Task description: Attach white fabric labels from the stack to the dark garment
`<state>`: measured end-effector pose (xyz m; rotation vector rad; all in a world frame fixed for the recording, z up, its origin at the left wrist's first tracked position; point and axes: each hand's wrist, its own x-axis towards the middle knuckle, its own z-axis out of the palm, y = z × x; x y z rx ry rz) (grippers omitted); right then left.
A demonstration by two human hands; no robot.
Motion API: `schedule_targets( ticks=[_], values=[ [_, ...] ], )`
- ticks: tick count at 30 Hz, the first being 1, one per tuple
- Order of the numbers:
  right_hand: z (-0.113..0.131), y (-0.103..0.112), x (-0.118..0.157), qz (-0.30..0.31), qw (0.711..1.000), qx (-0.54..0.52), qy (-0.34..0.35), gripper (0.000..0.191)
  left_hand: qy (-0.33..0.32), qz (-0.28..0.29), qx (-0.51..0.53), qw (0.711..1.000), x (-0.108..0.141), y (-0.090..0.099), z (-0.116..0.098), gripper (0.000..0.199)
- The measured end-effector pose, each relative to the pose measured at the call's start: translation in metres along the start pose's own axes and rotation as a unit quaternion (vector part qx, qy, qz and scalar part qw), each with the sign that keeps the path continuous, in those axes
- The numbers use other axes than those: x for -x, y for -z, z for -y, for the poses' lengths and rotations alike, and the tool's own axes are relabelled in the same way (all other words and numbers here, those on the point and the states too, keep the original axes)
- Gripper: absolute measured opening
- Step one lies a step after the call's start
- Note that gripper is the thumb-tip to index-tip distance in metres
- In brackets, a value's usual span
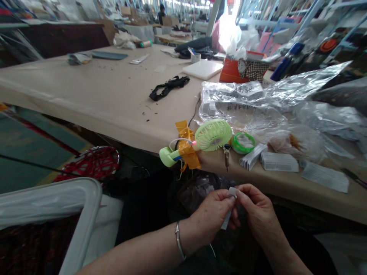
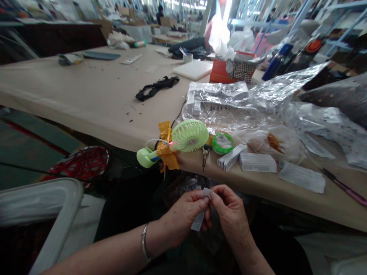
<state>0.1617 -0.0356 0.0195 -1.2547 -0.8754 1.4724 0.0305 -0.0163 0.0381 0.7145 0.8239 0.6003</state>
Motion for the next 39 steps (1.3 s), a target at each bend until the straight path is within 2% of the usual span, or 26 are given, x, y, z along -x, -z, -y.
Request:
schedule_targets(
  ticks=[6,10,13,16,20,32,39],
  values=[
    [0.008,-0.008,-0.012,0.015,1.0,0.01,0.02,0.021,-0.073,-0.021,-0.05,0.996,-0.002,0.007,-0.006,0.031],
    [0.015,-0.011,-0.023,-0.031,0.992,0.072,0.096,0.021,-0.159,-0.094,-0.14,0.973,-0.007,0.019,-0.011,0.019],
    [0.017,-0.011,-0.029,-0.06,0.987,0.115,0.095,0.023,-0.186,-0.143,-0.201,0.951,-0.01,0.026,-0.018,0.016],
    [0.02,-0.013,-0.032,-0.068,0.984,0.142,0.083,0.025,-0.208,-0.152,-0.246,0.934,-0.012,0.029,-0.025,0.017],
    [0.025,-0.017,-0.034,-0.072,0.977,0.172,0.107,0.024,-0.242,-0.148,-0.278,0.918,-0.017,0.031,-0.029,0.021],
    [0.023,-0.017,-0.039,-0.094,0.95,0.239,0.177,0.017,-0.266,-0.159,-0.298,0.903,-0.021,0.031,-0.032,0.021],
    [0.022,-0.015,-0.04,-0.092,0.946,0.25,0.183,0.017,-0.262,-0.159,-0.302,0.903,-0.023,0.03,-0.035,0.022]
  ],
)
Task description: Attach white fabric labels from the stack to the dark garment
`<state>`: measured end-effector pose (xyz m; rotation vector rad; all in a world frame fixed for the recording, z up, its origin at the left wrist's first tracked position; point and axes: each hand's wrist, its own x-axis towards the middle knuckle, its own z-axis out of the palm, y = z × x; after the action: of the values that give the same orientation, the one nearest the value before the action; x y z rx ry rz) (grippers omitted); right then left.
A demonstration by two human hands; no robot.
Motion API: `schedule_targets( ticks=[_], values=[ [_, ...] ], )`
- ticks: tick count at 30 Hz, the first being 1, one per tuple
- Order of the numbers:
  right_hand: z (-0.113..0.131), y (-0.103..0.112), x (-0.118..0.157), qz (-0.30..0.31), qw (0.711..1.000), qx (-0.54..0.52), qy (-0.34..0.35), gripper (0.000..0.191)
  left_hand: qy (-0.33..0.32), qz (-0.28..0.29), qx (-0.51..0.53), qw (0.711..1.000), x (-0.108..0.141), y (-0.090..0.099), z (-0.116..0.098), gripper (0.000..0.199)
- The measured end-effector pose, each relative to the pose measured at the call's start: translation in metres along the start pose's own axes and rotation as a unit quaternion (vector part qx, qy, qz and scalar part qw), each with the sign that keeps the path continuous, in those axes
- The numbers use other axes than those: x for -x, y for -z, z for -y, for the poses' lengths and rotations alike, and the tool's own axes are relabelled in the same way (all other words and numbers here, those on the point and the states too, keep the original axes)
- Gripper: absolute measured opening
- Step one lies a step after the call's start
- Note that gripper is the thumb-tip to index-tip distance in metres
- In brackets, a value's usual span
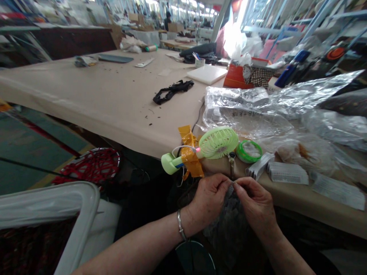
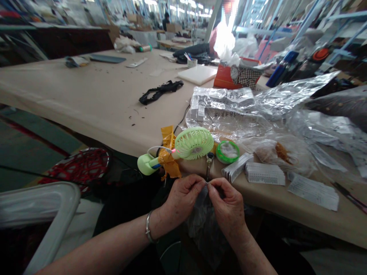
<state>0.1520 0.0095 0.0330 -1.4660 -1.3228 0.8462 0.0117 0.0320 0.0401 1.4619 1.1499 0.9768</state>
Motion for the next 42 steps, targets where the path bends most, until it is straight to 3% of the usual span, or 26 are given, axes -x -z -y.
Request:
schedule_targets(
  ticks=[8,14,17,21,23,26,29,34,36,38,42],
  values=[
    [0.002,-0.002,-0.004,-0.022,1.0,-0.007,0.016,0.017,-0.006,-0.012,0.019,1.0,-0.004,-0.003,0.003,0.021],
    [0.0,0.006,0.014,0.027,1.0,0.011,0.003,0.016,0.018,0.009,0.024,1.0,0.009,0.001,0.0,0.022],
    [0.005,0.021,0.019,0.025,0.993,0.088,0.081,0.009,0.054,-0.004,0.011,0.998,0.015,0.002,0.011,0.023],
    [0.021,0.044,-0.009,-0.03,0.929,0.232,0.285,0.01,0.078,0.0,0.031,0.996,0.017,0.004,0.034,0.02],
    [0.026,0.052,-0.033,-0.052,0.884,0.316,0.341,0.019,0.09,-0.013,0.03,0.995,0.018,0.005,0.044,0.024],
    [0.025,0.057,-0.063,-0.052,0.828,0.445,0.337,0.031,0.104,-0.015,0.014,0.994,0.021,0.006,0.05,0.021],
    [0.019,0.059,-0.075,-0.021,0.812,0.482,0.328,0.03,0.105,0.008,-0.004,0.994,0.025,0.005,0.049,0.018],
    [0.009,0.075,-0.055,-0.11,0.874,0.319,0.35,0.009,0.103,0.03,-0.038,0.994,0.028,0.001,0.048,0.02],
    [0.0,0.081,-0.041,-0.113,0.879,0.308,0.347,0.005,0.11,0.035,-0.038,0.993,0.029,-0.002,0.046,0.019],
    [-0.014,0.082,-0.027,-0.092,0.863,0.357,0.346,0.007,0.116,0.044,-0.036,0.992,0.03,-0.005,0.044,0.018],
    [-0.035,0.072,-0.01,-0.071,0.807,0.471,0.349,0.034,0.119,0.071,-0.02,0.99,0.033,-0.014,0.04,0.019]
  ],
)
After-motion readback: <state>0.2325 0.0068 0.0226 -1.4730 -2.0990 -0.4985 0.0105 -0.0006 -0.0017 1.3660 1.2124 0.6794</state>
